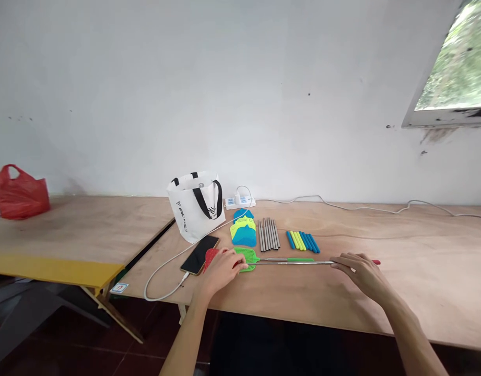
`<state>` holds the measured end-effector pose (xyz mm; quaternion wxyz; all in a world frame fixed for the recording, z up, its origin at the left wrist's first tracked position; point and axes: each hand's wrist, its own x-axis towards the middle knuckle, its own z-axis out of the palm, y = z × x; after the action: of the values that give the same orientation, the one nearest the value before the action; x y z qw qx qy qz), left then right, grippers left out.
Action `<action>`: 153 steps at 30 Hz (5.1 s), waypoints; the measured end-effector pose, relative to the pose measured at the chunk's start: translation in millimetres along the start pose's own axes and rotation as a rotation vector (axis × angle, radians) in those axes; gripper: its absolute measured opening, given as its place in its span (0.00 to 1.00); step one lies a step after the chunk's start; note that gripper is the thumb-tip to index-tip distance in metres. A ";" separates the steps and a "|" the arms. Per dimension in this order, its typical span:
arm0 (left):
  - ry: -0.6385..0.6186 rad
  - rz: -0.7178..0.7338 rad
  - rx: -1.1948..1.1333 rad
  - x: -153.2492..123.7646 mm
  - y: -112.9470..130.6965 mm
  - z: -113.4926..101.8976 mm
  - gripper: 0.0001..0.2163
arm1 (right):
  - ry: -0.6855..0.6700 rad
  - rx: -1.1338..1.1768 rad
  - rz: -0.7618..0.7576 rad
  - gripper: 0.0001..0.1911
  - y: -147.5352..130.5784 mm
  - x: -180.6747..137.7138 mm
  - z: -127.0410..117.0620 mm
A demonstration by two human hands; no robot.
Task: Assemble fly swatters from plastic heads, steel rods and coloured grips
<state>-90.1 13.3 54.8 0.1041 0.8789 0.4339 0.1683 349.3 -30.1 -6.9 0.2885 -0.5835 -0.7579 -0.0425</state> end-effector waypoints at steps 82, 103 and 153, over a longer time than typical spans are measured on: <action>0.201 0.280 -0.068 30.7 57.6 48.6 0.15 | -0.019 0.003 -0.114 0.24 -133.9 8.0 37.6; 0.206 0.142 -0.103 20.7 -17.5 16.2 0.15 | 0.196 -0.142 0.153 0.33 29.0 -14.7 -21.3; 0.104 0.119 -0.147 35.1 19.3 68.2 0.08 | -0.018 0.035 -0.098 0.18 -103.7 7.2 70.9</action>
<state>-29.8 27.2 5.5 0.1354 0.8831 0.3724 0.2511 226.4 -28.2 -34.0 0.2896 -0.5407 -0.7888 -0.0380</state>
